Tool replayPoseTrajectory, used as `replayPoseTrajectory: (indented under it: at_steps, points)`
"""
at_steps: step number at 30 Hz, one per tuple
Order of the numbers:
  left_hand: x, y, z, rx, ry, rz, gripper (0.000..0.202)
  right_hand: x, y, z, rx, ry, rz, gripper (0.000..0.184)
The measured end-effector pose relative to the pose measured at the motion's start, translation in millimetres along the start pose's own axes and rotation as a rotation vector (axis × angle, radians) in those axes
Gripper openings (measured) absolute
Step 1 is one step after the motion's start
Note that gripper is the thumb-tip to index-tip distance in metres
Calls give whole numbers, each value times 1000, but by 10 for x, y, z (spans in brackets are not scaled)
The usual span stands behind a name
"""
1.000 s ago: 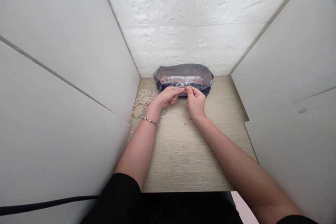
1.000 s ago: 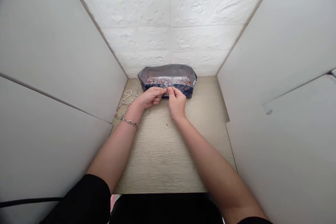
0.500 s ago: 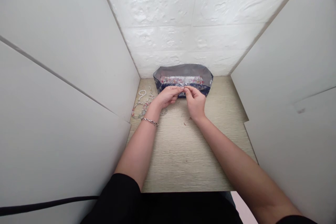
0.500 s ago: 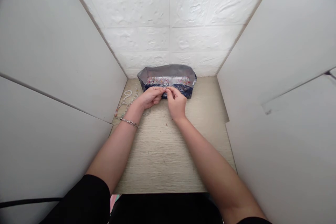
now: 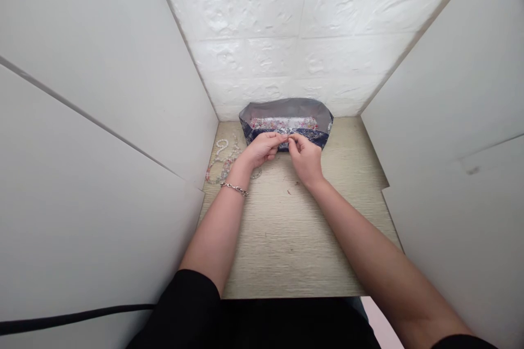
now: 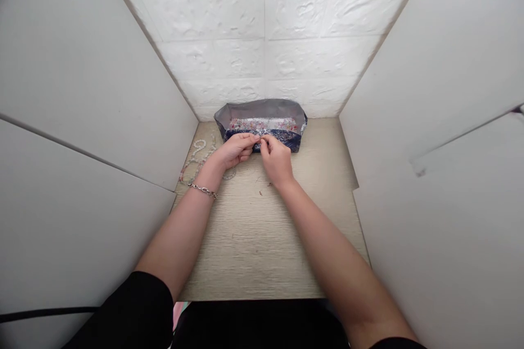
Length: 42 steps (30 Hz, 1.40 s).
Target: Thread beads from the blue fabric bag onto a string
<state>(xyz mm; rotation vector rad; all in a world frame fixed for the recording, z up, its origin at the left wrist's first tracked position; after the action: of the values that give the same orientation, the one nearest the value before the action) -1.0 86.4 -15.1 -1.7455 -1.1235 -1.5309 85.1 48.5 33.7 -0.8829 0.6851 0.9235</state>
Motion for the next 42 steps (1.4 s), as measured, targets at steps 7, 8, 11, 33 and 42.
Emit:
replayPoseTrajectory:
  at_steps: [7,8,11,33,42]
  points:
    - [12,-16,0,36,-1,13,19,181,-73,-6,115,213,231,14]
    - [9,-21,2,40,-2,12,19,261,-49,-19,122,309,345,13]
    - [-7,-34,11,45,-9,14,19,470,174,-123,70,648,755,13]
    - [-4,-14,10,21,-4,-2,21,493,261,-196,153,691,865,17]
    - [5,-6,14,15,-1,-21,24,421,94,-95,183,452,585,23]
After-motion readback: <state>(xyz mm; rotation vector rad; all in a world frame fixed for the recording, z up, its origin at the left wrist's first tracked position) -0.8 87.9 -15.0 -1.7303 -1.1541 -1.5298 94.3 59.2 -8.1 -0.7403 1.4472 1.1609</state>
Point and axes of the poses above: each hand's wrist, its own z-axis towards the middle knuckle, its own y-axis out of the palm, x = y × z, the point moved 10 cm from there along z, towards the middle knuckle, and after that the axes turned 7 degrees about z, right-handed, at the moved point
